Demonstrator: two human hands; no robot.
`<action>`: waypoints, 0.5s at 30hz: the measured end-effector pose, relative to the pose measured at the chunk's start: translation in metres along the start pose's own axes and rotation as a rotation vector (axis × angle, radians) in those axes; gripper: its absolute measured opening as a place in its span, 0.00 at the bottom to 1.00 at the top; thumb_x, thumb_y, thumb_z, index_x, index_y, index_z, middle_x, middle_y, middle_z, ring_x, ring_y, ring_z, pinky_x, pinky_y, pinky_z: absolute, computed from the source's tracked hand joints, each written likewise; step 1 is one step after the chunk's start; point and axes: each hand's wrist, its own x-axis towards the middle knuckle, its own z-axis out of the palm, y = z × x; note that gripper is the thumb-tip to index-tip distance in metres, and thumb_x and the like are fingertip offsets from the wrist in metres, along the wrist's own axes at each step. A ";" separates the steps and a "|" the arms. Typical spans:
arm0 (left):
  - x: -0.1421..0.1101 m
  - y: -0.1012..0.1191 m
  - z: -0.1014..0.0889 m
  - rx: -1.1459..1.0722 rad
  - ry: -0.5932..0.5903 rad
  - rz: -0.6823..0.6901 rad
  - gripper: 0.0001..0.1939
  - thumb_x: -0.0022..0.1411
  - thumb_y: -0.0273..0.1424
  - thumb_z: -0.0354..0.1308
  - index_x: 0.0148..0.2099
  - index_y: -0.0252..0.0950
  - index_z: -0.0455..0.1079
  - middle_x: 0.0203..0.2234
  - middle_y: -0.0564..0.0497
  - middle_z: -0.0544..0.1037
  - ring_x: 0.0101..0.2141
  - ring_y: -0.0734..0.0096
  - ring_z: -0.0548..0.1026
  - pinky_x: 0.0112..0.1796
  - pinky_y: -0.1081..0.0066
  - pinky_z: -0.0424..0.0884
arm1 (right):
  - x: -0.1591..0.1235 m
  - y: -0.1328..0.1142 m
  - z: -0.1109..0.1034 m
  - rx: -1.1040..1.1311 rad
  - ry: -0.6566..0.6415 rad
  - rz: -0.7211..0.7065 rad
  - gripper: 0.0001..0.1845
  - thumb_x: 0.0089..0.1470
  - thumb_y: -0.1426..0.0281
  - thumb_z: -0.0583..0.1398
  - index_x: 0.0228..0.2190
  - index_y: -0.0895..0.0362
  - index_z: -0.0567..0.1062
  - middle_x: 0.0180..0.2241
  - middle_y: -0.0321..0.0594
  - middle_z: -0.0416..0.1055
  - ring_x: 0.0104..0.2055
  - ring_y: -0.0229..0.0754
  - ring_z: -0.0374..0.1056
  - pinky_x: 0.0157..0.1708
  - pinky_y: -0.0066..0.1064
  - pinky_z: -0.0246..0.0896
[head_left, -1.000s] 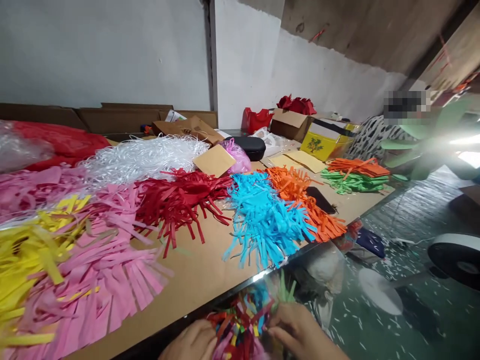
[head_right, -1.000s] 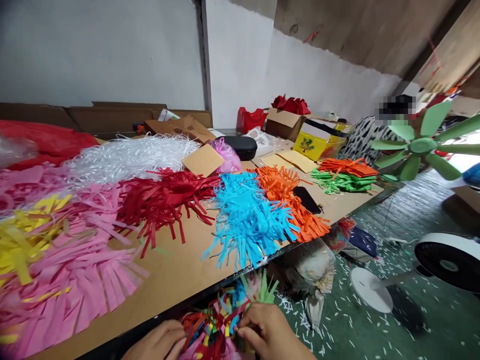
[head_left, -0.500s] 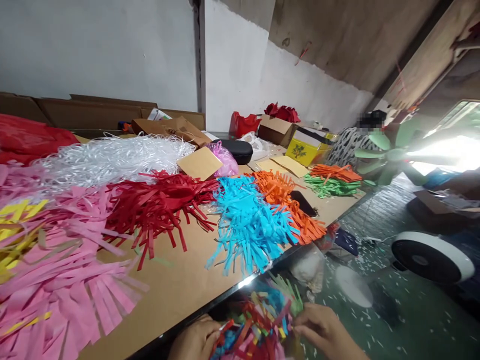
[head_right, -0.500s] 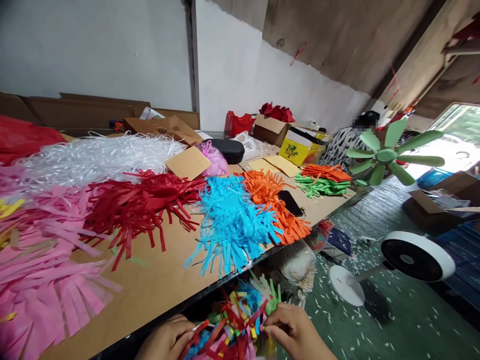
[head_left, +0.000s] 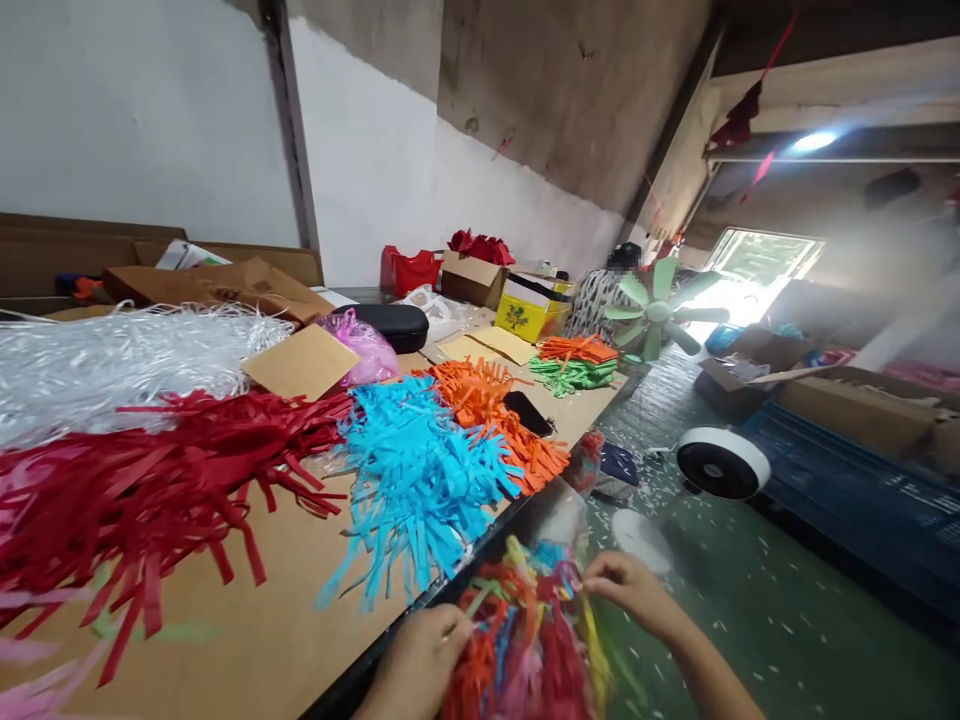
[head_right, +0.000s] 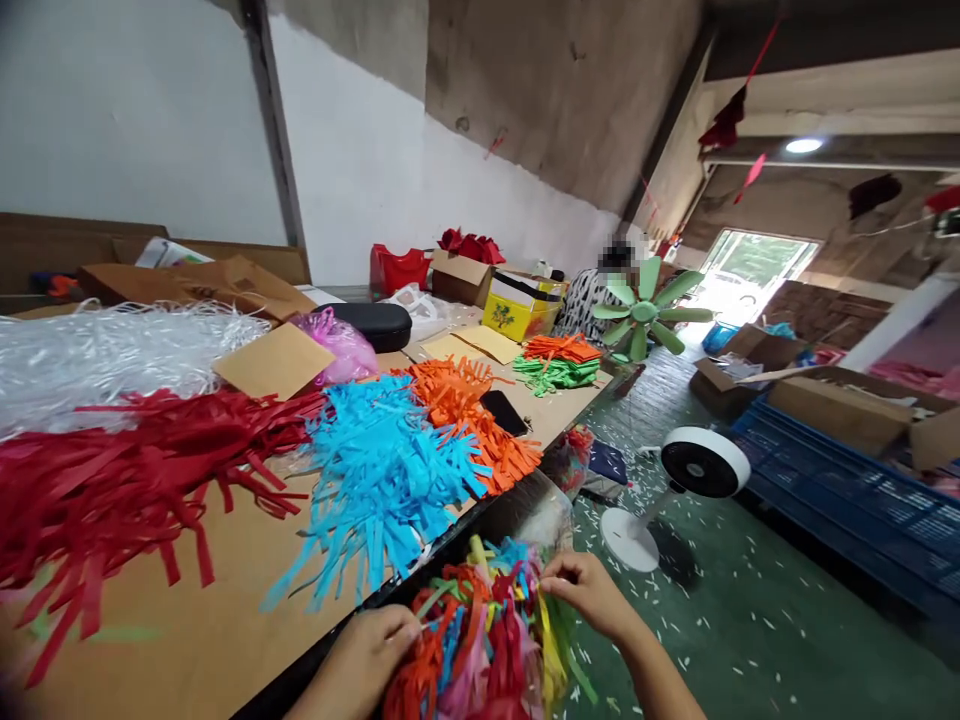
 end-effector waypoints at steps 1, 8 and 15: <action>0.007 0.003 0.005 0.018 -0.010 0.006 0.18 0.60 0.44 0.48 0.24 0.39 0.65 0.22 0.51 0.70 0.28 0.65 0.68 0.32 0.68 0.60 | 0.000 0.002 -0.005 -0.001 0.016 0.010 0.23 0.50 0.49 0.65 0.26 0.57 0.80 0.27 0.41 0.76 0.31 0.45 0.67 0.34 0.34 0.60; 0.061 0.009 0.040 -0.099 -0.051 -0.042 0.20 0.66 0.42 0.45 0.36 0.34 0.73 0.30 0.48 0.79 0.33 0.64 0.76 0.36 0.66 0.68 | -0.013 0.029 -0.003 0.079 0.184 0.143 0.31 0.43 0.42 0.66 0.15 0.55 0.67 0.17 0.33 0.61 0.23 0.37 0.54 0.27 0.30 0.53; 0.034 0.010 0.075 -0.076 -0.155 -0.051 0.20 0.69 0.48 0.56 0.43 0.35 0.74 0.34 0.51 0.79 0.34 0.67 0.78 0.39 0.62 0.76 | -0.031 0.030 0.132 0.461 0.009 0.270 0.45 0.39 0.22 0.49 0.18 0.53 0.63 0.13 0.28 0.48 0.15 0.33 0.44 0.18 0.27 0.46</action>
